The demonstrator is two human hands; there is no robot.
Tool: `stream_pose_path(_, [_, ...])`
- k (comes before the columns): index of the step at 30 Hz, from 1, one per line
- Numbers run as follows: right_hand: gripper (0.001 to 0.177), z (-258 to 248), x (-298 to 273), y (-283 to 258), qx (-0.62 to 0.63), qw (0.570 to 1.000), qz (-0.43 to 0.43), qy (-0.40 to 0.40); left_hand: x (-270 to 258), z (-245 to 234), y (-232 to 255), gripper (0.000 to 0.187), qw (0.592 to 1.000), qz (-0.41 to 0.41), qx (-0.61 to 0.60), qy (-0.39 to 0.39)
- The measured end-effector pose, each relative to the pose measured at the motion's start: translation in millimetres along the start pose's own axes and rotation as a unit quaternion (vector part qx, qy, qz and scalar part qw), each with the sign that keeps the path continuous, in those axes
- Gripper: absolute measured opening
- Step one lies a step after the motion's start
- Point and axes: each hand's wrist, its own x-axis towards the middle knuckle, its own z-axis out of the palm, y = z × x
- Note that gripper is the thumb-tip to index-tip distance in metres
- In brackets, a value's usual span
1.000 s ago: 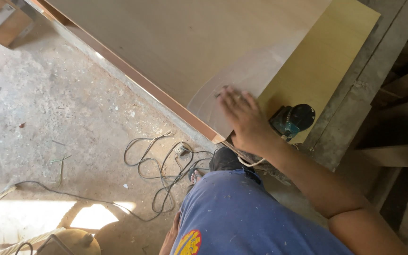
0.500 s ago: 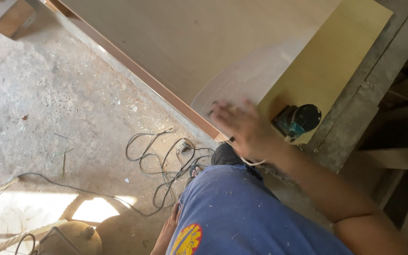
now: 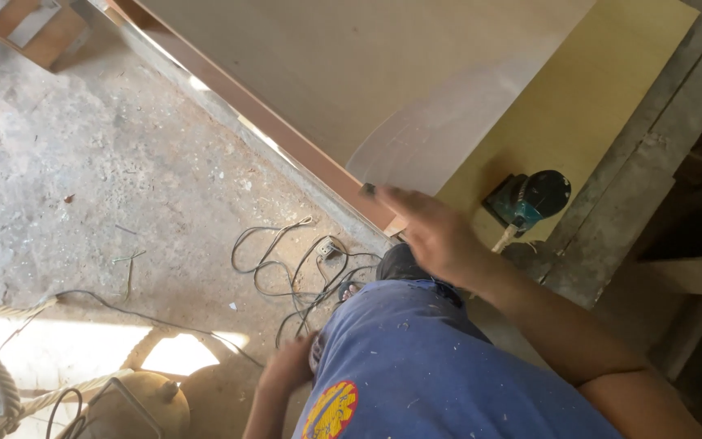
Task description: Sanding the surfaces and edges of a wooden box using manual sandpaper and an electric orbital sander.
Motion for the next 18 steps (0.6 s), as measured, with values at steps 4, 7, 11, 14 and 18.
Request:
stream_pose_path(4, [0.065,-12,4,8,0.185,0.974,0.112,0.072,18,-71,28,0.076,0.95,0.071,-0.007,0.304])
stream_pose_path(7, [0.057,-14,4,17,0.439,0.837,0.278,0.17,-56,-132,102,0.049,0.779,0.27,-0.227,0.519])
stream_pose_path(11, [0.054,4,-6,4,0.496,0.815,0.266,0.137,-82,-150,148,0.046,0.691,0.423,-0.396,0.432])
stream_pose_path(14, [0.051,16,-14,-9,0.471,0.841,0.234,0.126,-69,-142,163,0.045,0.643,0.461,-0.516,0.328])
stream_pose_path(18, [0.062,7,-12,-26,0.035,0.993,0.026,0.109,-50,-128,164,0.023,0.593,0.412,-0.609,0.327])
